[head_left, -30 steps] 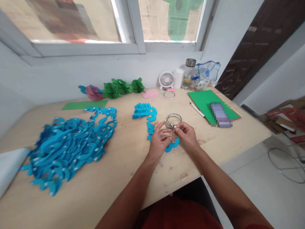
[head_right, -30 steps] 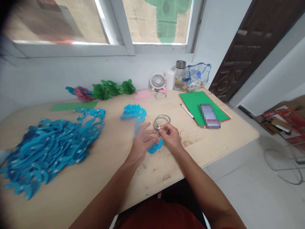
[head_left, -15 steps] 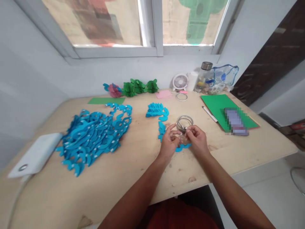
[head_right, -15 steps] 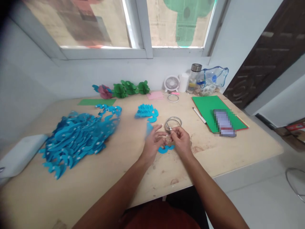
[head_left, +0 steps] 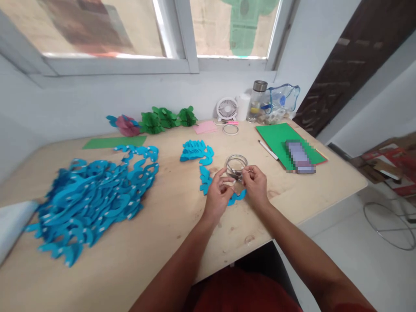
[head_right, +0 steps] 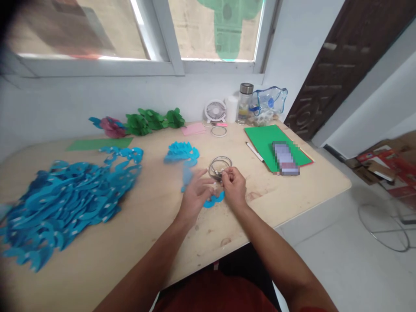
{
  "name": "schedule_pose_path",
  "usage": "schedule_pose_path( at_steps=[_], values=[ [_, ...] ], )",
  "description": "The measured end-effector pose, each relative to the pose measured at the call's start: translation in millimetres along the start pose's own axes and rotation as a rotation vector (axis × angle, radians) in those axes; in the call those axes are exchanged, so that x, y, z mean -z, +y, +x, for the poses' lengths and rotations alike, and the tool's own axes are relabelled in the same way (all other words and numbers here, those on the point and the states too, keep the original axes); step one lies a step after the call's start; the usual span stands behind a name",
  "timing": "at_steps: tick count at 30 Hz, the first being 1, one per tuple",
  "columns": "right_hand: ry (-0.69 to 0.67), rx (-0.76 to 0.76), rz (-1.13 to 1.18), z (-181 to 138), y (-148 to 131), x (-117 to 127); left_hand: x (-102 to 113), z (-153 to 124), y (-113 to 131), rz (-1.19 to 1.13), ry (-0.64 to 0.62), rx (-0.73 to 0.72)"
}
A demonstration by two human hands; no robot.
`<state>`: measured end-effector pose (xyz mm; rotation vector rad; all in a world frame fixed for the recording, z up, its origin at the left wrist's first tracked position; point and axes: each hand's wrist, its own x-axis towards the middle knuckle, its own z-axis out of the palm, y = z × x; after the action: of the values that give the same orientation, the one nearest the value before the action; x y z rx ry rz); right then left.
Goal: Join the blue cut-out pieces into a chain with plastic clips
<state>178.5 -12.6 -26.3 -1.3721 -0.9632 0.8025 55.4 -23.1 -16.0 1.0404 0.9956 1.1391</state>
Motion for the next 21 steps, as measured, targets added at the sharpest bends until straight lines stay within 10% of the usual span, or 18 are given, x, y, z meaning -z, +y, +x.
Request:
schedule_pose_path(
  at_steps=[21],
  values=[
    [0.012,0.038,-0.066,-1.9,3.7,-0.5,-9.2,-10.6,0.4,0.018,-0.1,-0.072]
  ],
)
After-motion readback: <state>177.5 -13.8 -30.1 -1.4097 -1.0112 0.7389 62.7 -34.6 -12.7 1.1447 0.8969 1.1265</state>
